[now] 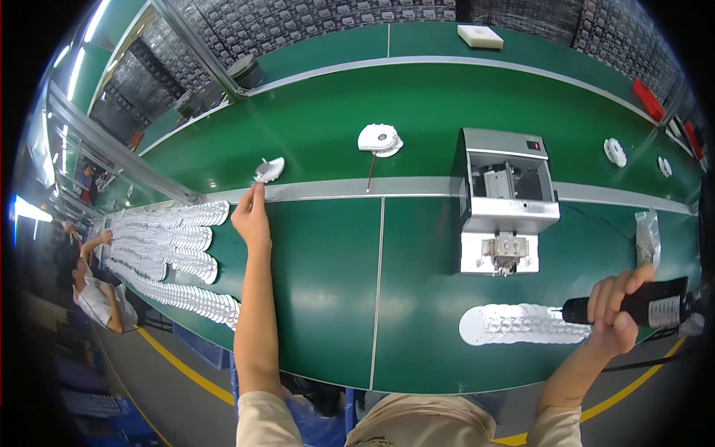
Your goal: The person assembles LED lighting components by joining LED strips and plastic housings with an electric screwdriver.
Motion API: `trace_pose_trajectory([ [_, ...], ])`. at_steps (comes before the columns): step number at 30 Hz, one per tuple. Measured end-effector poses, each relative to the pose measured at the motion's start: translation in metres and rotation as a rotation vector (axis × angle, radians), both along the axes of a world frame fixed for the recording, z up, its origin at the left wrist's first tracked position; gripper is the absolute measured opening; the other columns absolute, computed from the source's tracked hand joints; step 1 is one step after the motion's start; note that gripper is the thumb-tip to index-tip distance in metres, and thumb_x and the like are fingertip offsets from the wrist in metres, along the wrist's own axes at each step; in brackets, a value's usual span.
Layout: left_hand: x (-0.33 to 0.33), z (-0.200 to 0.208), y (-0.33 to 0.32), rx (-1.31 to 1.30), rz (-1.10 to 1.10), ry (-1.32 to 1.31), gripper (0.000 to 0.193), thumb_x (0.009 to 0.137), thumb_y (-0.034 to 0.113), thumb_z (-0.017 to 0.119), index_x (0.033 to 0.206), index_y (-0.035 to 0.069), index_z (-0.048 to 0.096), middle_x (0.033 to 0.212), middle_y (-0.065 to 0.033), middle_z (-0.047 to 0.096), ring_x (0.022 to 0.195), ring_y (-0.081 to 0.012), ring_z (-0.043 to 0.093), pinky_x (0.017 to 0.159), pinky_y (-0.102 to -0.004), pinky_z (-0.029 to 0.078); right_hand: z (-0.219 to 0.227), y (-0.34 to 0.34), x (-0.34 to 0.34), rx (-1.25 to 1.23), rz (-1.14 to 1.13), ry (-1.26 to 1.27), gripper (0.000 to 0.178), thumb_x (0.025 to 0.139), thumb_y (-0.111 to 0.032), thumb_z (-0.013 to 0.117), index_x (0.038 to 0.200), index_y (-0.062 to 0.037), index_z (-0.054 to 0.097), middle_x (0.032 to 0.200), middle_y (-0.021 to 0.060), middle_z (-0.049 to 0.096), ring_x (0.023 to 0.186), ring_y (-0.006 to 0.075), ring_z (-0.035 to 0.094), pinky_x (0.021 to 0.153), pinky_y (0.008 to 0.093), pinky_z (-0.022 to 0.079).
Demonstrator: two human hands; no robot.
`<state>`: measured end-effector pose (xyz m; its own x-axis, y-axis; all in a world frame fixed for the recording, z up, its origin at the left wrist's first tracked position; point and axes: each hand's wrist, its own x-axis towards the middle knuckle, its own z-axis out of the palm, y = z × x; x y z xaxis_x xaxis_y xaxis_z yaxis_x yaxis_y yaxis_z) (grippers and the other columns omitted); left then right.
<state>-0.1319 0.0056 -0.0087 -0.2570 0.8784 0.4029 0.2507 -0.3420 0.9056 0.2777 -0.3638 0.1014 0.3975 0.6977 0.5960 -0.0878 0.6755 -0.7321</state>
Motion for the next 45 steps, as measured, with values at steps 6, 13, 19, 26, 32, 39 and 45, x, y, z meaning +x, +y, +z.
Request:
trace_pose_trajectory([
  [6, 0.018, 0.029, -0.046, 0.009, 0.047, -0.460, 0.044, 0.075, -0.004, 0.073, 0.061, 0.010, 0.034, 0.060, 0.0028, 0.045, 0.062, -0.0082, 0.052, 0.069, -0.0244, 0.050, -0.002, 0.001, -0.006, -0.031, -0.025, -0.004, 0.042, 0.072, -0.013, 0.069, 0.097, -0.0043, 0.036, 0.058, 0.0005, 0.043, 0.038, 0.0098, 0.041, 0.041, 0.0230, 0.040],
  [13, 0.050, 0.051, -0.071, 0.677, -0.094, 0.520, 0.038, 0.071, -0.011, 0.068, 0.056, 0.003, 0.036, 0.056, -0.0049, 0.047, 0.052, -0.0132, 0.049, 0.064, -0.0299, 0.055, 0.001, -0.003, -0.006, -0.046, -0.078, 0.007, 0.041, 0.071, -0.013, 0.068, 0.096, -0.0033, 0.037, 0.058, 0.0006, 0.043, 0.039, 0.0094, 0.042, 0.041, 0.0231, 0.041],
  [19, 0.093, 0.039, -0.129, 0.742, -0.881, 0.932, 0.021, 0.061, -0.004, 0.063, 0.056, 0.007, 0.047, 0.057, -0.0066, 0.049, 0.059, -0.0225, 0.059, 0.052, -0.0335, 0.051, 0.002, -0.002, -0.009, -0.049, -0.089, 0.006, 0.041, 0.070, -0.012, 0.069, 0.095, -0.0026, 0.038, 0.059, 0.0016, 0.045, 0.040, 0.0099, 0.045, 0.042, 0.0236, 0.042],
  [26, 0.115, 0.060, -0.172, 0.518, -1.154, 1.031, 0.042, 0.060, -0.002, 0.063, 0.101, 0.009, 0.063, 0.062, -0.0048, 0.048, 0.065, -0.0223, 0.056, 0.085, -0.0366, 0.048, 0.002, -0.001, -0.011, -0.064, -0.086, 0.026, 0.042, 0.069, -0.011, 0.070, 0.095, -0.0024, 0.038, 0.058, 0.0019, 0.045, 0.040, 0.0101, 0.046, 0.042, 0.0243, 0.043],
  [32, 0.100, 0.094, -0.181, 0.308, -1.084, 0.959, 0.055, 0.060, -0.002, 0.065, 0.114, 0.008, 0.056, 0.078, -0.0064, 0.057, 0.073, -0.0264, 0.057, 0.085, -0.0365, 0.046, 0.002, -0.004, -0.010, -0.057, -0.065, 0.030, 0.042, 0.069, -0.010, 0.069, 0.096, -0.0022, 0.038, 0.058, 0.0020, 0.045, 0.041, 0.0107, 0.047, 0.043, 0.0247, 0.043],
  [39, 0.119, 0.060, -0.129, 0.132, -1.031, 0.753, 0.030, 0.061, 0.000, 0.072, 0.084, 0.006, 0.055, 0.112, -0.0139, 0.050, 0.099, -0.0348, 0.056, 0.080, -0.0375, 0.049, 0.006, 0.002, -0.011, -0.096, -0.058, -0.053, 0.040, 0.072, -0.014, 0.066, 0.098, -0.0031, 0.037, 0.058, 0.0005, 0.042, 0.039, 0.0096, 0.041, 0.041, 0.0231, 0.040],
  [45, 0.128, 0.071, -0.174, 0.270, -1.163, 0.755, 0.028, 0.061, 0.004, 0.073, 0.087, 0.008, 0.062, 0.108, -0.0115, 0.054, 0.096, -0.0311, 0.060, 0.075, -0.0375, 0.052, 0.003, -0.002, -0.004, -0.037, -0.014, 0.007, 0.041, 0.069, -0.007, 0.065, 0.101, -0.0015, 0.039, 0.060, 0.0037, 0.046, 0.042, 0.0124, 0.046, 0.044, 0.0273, 0.043],
])
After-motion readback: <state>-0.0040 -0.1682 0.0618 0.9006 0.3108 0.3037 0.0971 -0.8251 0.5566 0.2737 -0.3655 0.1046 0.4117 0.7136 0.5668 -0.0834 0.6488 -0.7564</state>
